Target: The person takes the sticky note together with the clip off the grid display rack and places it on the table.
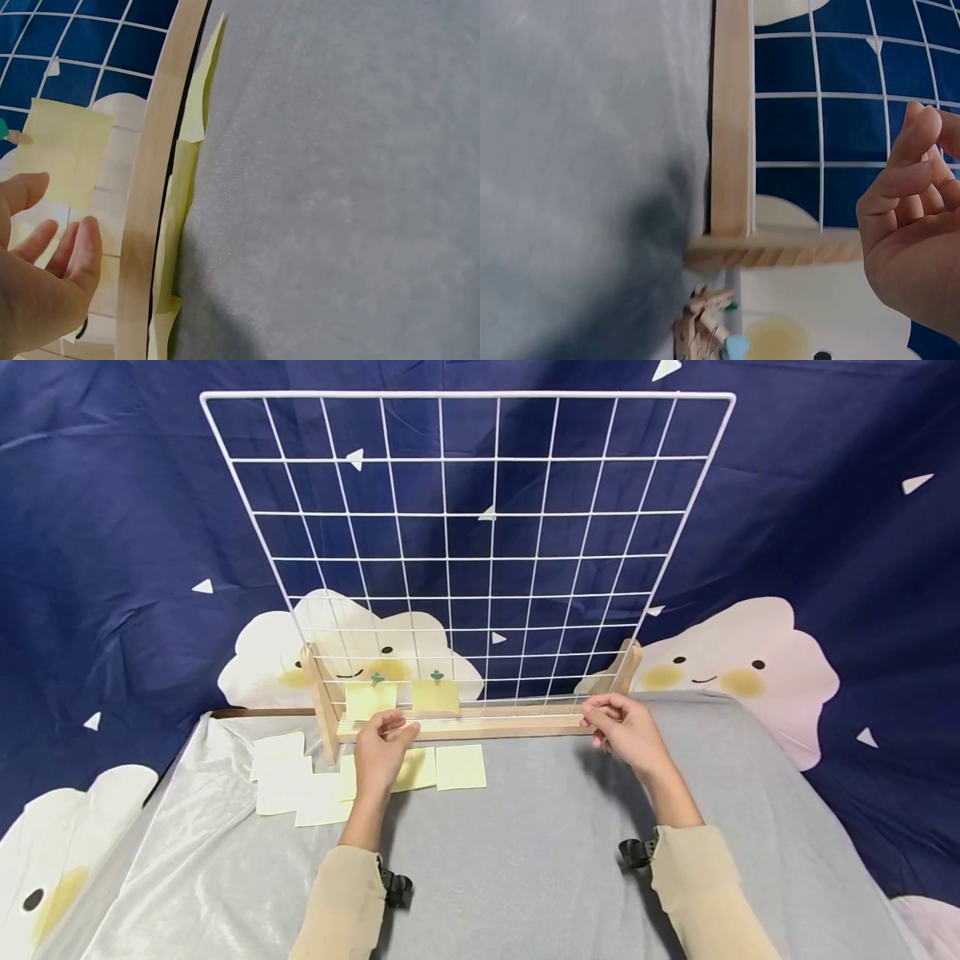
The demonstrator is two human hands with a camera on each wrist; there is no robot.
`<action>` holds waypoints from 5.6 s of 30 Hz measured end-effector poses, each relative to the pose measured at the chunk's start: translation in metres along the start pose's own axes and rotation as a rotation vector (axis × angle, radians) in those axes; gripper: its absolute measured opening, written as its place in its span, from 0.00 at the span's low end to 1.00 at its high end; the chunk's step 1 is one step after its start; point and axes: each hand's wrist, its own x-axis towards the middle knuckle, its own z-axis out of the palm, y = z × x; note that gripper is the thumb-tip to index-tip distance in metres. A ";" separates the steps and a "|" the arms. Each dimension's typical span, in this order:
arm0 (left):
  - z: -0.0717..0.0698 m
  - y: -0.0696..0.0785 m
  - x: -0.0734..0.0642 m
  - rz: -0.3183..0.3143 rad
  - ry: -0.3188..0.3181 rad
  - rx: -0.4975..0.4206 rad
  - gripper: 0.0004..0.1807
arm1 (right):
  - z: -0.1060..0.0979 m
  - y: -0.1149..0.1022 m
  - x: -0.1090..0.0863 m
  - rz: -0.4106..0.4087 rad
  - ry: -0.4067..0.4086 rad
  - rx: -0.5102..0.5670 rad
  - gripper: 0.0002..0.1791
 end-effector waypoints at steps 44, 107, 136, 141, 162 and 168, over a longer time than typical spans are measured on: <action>0.008 0.014 0.004 0.041 -0.021 -0.083 0.28 | 0.087 -0.032 0.030 -0.269 -0.062 -0.052 0.13; 0.016 0.027 0.015 -0.006 -0.019 0.014 0.19 | 0.186 -0.052 0.067 -0.343 -0.014 -0.164 0.12; 0.025 0.027 0.018 0.096 0.096 -0.083 0.06 | 0.191 -0.042 0.065 -0.319 0.085 0.011 0.07; 0.023 0.026 0.016 0.084 0.078 -0.082 0.07 | 0.192 -0.042 0.064 -0.314 0.097 0.089 0.08; 0.011 0.017 0.002 0.065 0.014 -0.131 0.06 | 0.161 -0.039 0.057 -0.304 0.099 0.202 0.11; 0.010 0.019 -0.001 0.059 -0.003 -0.155 0.07 | 0.149 -0.039 0.053 -0.301 0.095 0.229 0.13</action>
